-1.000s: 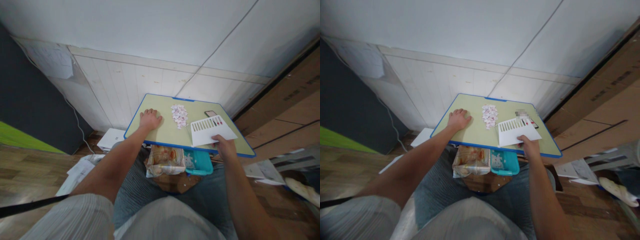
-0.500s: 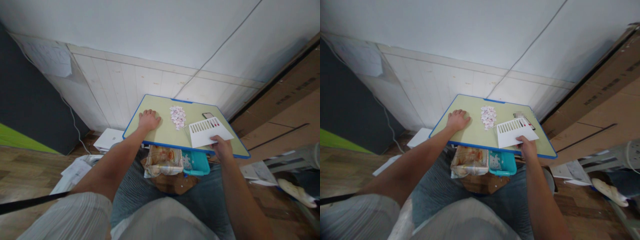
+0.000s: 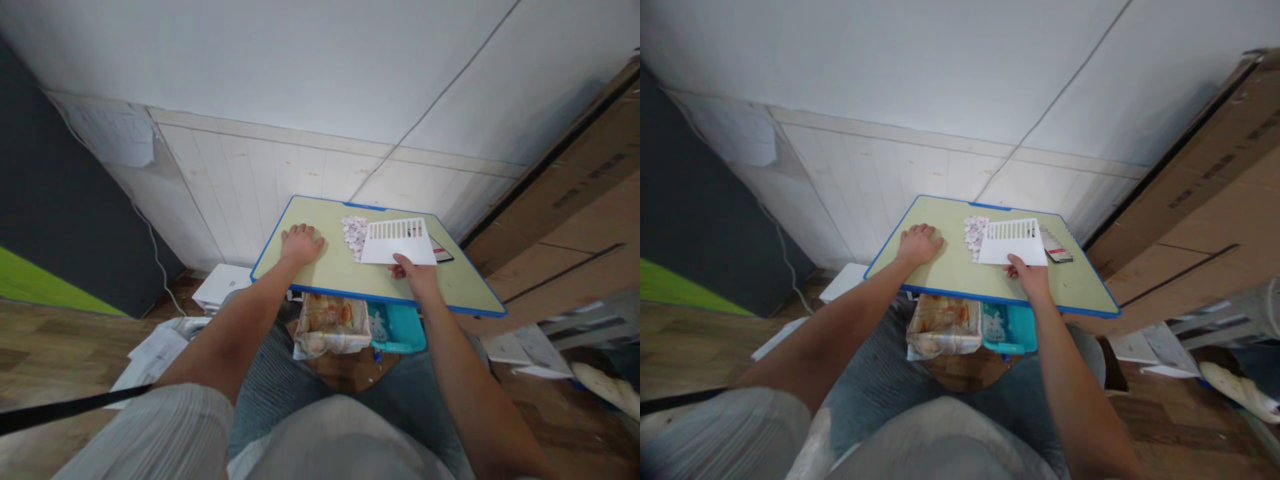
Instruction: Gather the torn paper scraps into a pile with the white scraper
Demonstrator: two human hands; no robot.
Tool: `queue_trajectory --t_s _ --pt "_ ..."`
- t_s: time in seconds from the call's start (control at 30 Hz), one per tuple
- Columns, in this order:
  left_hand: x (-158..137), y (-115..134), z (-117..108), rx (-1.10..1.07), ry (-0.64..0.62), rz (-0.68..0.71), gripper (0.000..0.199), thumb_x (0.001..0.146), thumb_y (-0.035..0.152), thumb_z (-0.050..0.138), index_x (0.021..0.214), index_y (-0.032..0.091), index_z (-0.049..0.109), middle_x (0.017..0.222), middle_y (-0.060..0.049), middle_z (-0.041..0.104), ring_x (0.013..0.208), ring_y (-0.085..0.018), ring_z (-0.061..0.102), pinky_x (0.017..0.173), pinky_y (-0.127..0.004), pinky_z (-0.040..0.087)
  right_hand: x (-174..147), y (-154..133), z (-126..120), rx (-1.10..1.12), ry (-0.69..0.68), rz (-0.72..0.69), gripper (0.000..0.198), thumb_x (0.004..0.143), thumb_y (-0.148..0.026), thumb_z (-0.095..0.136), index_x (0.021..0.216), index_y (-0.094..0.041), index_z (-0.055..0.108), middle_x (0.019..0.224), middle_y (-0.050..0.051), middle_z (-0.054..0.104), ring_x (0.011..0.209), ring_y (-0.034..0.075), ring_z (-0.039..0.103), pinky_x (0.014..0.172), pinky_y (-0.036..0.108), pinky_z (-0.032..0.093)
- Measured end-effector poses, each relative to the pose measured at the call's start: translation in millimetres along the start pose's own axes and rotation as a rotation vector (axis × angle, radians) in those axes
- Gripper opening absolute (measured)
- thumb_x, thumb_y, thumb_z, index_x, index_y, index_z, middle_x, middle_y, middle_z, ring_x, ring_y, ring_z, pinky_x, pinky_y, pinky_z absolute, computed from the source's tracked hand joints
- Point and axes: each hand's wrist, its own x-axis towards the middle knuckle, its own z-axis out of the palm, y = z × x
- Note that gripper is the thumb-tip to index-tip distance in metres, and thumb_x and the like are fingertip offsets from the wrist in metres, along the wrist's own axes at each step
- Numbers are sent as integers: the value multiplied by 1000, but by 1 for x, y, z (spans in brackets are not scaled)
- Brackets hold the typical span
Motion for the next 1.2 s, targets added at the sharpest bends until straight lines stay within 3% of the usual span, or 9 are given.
queue_trajectory --t_s 0.5,1.2 --pt "2 -2 -3 37 16 2 55 115 52 49 154 23 76 171 -21 70 162 -41 60 130 -60 49 6 7 0 57 101 6 43 63 -48 91 91 -25 69 57 1 72 43 19 61 42 29 48" --pt "7 -4 0 44 9 -7 62 115 51 49 161 17 72 175 -22 68 164 -43 57 132 -64 48 -4 3 -17 14 88 28 25 68 -39 83 81 -24 69 55 2 69 42 18 57 42 30 48"
